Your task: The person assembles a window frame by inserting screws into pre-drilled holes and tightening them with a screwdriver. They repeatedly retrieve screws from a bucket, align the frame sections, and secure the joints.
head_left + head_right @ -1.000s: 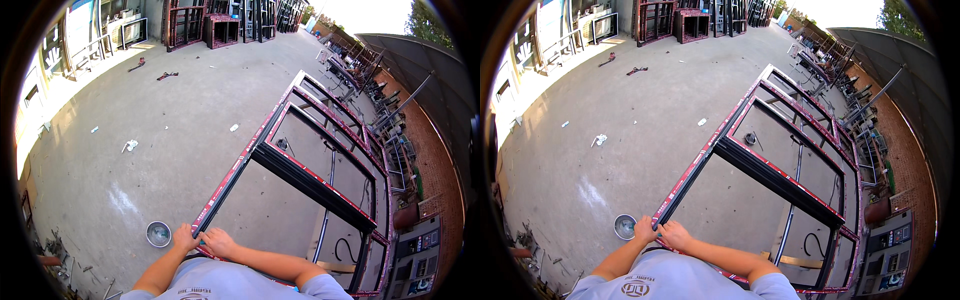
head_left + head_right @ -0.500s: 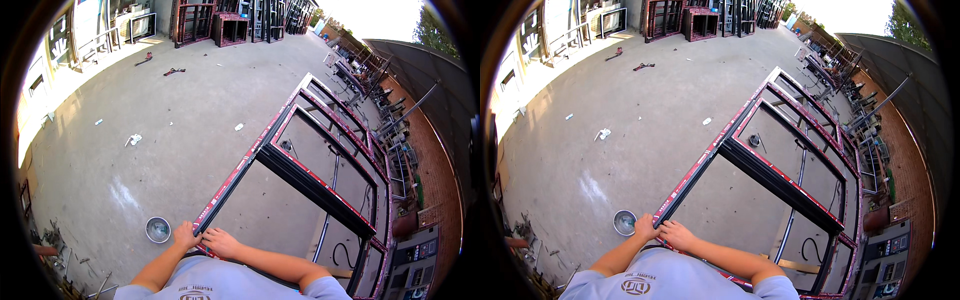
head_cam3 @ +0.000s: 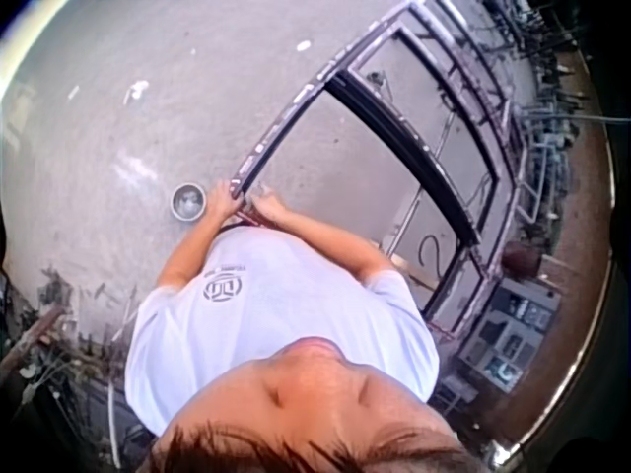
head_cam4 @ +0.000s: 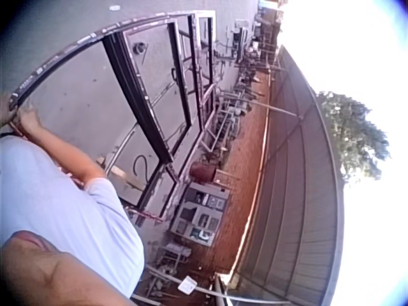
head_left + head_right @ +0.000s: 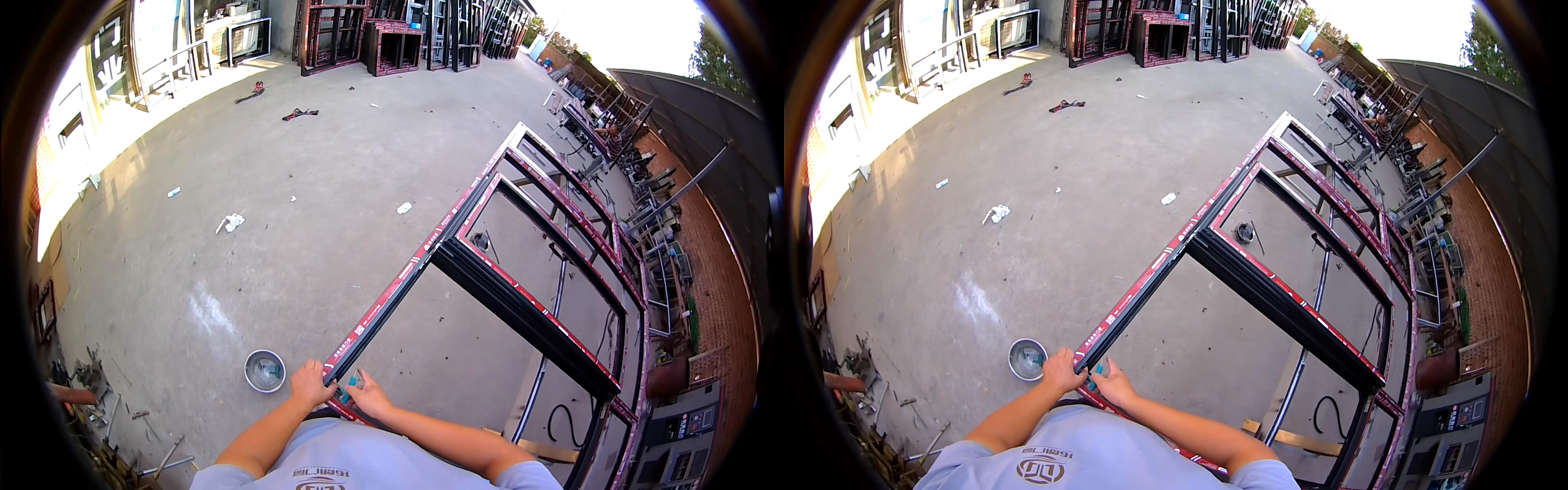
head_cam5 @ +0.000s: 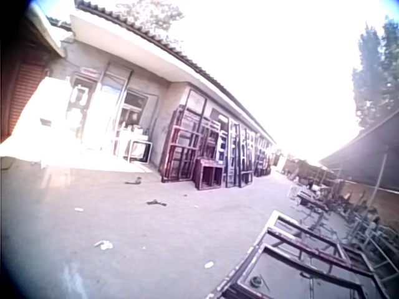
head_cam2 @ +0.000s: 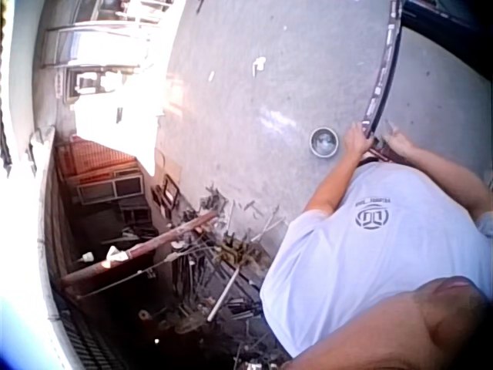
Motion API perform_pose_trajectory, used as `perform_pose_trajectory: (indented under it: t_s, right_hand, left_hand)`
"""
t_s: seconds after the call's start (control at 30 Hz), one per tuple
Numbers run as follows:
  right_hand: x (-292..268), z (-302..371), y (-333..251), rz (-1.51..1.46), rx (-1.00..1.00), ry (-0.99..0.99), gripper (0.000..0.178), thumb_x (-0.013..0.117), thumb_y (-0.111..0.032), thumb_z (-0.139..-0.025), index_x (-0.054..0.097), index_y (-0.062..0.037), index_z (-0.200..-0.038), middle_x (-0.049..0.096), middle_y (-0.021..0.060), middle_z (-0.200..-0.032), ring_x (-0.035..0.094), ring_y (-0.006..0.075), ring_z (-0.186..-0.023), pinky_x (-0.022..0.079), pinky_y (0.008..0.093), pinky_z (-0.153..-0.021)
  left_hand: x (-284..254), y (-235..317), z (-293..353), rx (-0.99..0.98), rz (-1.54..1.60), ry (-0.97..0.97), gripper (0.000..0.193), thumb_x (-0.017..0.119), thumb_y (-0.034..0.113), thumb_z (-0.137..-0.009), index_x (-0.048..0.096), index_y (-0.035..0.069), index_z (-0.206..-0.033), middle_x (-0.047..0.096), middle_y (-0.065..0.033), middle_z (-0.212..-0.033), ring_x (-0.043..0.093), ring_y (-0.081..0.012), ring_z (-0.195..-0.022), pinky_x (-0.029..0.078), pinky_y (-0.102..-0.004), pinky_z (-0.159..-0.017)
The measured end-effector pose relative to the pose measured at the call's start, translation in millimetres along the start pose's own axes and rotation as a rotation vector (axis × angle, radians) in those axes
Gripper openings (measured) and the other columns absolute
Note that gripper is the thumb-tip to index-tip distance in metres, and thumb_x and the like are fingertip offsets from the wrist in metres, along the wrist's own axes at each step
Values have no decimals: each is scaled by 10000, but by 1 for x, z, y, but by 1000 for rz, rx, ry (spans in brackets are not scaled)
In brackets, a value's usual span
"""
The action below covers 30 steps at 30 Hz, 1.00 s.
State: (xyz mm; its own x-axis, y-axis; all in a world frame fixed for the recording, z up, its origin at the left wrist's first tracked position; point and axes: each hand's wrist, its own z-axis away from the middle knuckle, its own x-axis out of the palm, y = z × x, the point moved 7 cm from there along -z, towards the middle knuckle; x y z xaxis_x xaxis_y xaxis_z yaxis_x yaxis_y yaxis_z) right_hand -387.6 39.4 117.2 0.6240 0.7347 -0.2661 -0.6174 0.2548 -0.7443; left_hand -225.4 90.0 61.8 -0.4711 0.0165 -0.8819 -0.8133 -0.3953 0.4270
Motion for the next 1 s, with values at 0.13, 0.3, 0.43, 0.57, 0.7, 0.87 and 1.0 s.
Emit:
perform_pose_trajectory:
  t_s: [0.13,0.3,0.43,0.57,0.7,0.87,1.0]
  right_hand:
    - [-9,69,-121,973,-1212,209,680,692,-297,-919,460,15,-1477,718,110,-1109,667,270,-1086,490,422,-1043]
    - [19,33,-70,1178,-1124,-73,334,618,-255,-955,666,8,-1154,669,65,-862,676,234,-884,489,415,-1014]
    - [23,14,-55,938,-744,7,375,586,-291,-1003,675,7,-1211,698,101,-772,678,314,-595,573,461,-689]
    - [14,-32,17,212,-247,89,419,512,-227,-1029,615,34,-1340,707,149,-836,707,308,-596,573,497,-642]
    - [19,-8,5,-373,90,-63,442,457,-178,-1034,575,45,-1397,683,157,-903,721,269,-669,587,493,-688]
    - [-6,30,-77,757,-850,96,455,569,-191,-966,600,15,-1371,698,120,-1012,698,273,-918,536,418,-884]
    - [21,41,-73,1124,-1155,34,558,655,-240,-871,605,9,-1368,691,86,-938,646,255,-925,483,400,-898]
  left_hand:
    - [6,-9,1,-3,5,5,500,804,450,-731,627,75,-1011,631,-138,-1019,697,-340,-917,585,-465,-771]
    - [1,-1,-5,32,11,1,518,819,443,-723,623,70,-1025,630,-143,-1020,698,-339,-929,587,-458,-780]
    - [1,-4,-2,9,-18,-14,513,822,447,-727,626,70,-1015,633,-142,-1019,697,-340,-939,587,-462,-776]
    - [-7,5,-2,-2,-2,-7,499,816,451,-735,631,75,-1007,632,-142,-1015,696,-342,-934,583,-475,-768]
    - [-1,-3,1,-10,4,6,490,805,454,-745,627,79,-1004,632,-144,-1011,695,-345,-926,580,-483,-758]
    - [-2,0,-1,4,4,-2,477,795,451,-753,624,78,-995,629,-137,-1006,695,-340,-928,579,-479,-755]
    - [2,-2,-3,7,-3,-25,480,798,450,-751,626,79,-1003,628,-134,-1023,693,-331,-951,577,-471,-773]
